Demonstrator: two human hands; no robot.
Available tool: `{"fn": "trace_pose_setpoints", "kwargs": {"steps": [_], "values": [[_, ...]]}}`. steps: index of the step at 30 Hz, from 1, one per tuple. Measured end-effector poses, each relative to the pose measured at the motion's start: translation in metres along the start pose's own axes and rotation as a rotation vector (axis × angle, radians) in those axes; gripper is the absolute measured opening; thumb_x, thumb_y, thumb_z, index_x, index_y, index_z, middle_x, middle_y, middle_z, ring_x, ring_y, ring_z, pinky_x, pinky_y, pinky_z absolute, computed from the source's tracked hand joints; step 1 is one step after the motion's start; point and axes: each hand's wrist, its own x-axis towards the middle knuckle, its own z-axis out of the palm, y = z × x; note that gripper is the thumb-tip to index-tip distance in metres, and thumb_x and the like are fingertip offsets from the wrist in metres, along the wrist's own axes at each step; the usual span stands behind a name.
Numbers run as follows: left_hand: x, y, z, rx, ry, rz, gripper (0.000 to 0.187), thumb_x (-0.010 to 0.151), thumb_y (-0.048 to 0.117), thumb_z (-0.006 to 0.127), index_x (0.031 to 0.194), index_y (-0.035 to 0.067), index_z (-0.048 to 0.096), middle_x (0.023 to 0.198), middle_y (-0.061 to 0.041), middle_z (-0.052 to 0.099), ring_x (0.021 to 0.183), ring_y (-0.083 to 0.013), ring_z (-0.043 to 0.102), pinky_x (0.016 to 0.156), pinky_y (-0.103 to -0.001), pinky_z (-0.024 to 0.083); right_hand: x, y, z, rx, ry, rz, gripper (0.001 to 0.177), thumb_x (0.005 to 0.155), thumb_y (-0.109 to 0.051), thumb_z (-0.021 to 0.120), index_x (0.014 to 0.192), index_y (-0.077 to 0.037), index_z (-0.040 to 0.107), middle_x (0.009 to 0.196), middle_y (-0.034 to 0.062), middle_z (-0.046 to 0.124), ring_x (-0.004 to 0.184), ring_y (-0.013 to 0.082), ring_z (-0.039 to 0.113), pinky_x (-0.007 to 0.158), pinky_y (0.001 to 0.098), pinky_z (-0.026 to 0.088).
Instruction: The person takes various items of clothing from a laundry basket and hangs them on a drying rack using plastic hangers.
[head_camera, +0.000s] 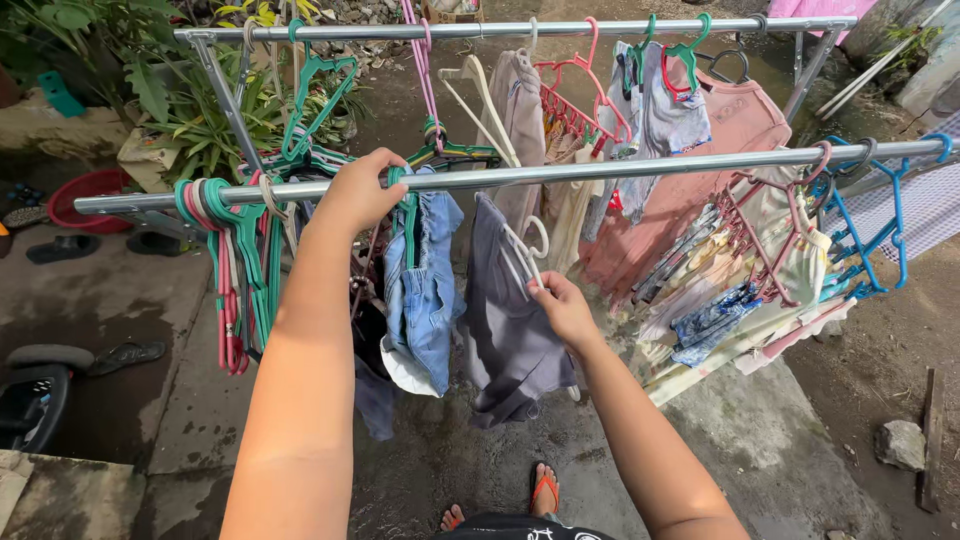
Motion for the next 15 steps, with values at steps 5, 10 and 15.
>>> {"fn": "trace_pose_setpoints", "kwargs": {"steps": [5,10,15], "values": [[0.001,-0.006,0.010,-0.016,0.102,0.098,0.037,0.084,0.026,0.074,0.118,0.013,0.067,0.112,-0.013,0.071,0.105,-0.0344,0.067,0.090,-0.044,0.051,0.029,0.032,0.001,0.069,0.091,0.001,0.016,0.098,-0.014,0.064,0.111,-0.004,0.068,0.095,-0.0036,0.062,0.090,0.0058,0.052,0.084,0.0222,0.041],[0.007,0.012,0.016,0.078,0.192,0.059,0.044,0.085,0.049,0.075,0.107,0.012,0.067,0.109,-0.011,0.072,0.103,-0.0328,0.068,0.092,-0.049,0.048,0.070,0.011,-0.003,0.068,0.030,0.014,0.020,0.099,-0.015,0.061,0.114,-0.003,0.068,0.103,-0.0029,0.068,0.099,0.0058,0.058,0.091,0.0220,0.043],[0.028,0.023,-0.001,0.163,-0.120,-0.273,0.056,0.085,0.067,0.063,0.107,0.016,0.070,0.100,-0.014,0.074,0.103,-0.0361,0.069,0.091,-0.049,0.051,0.144,0.015,0.011,0.014,0.012,-0.007,0.026,0.101,-0.017,0.061,0.120,-0.003,0.070,0.100,-0.0023,0.067,0.097,0.0054,0.058,0.090,0.0220,0.044]]}}
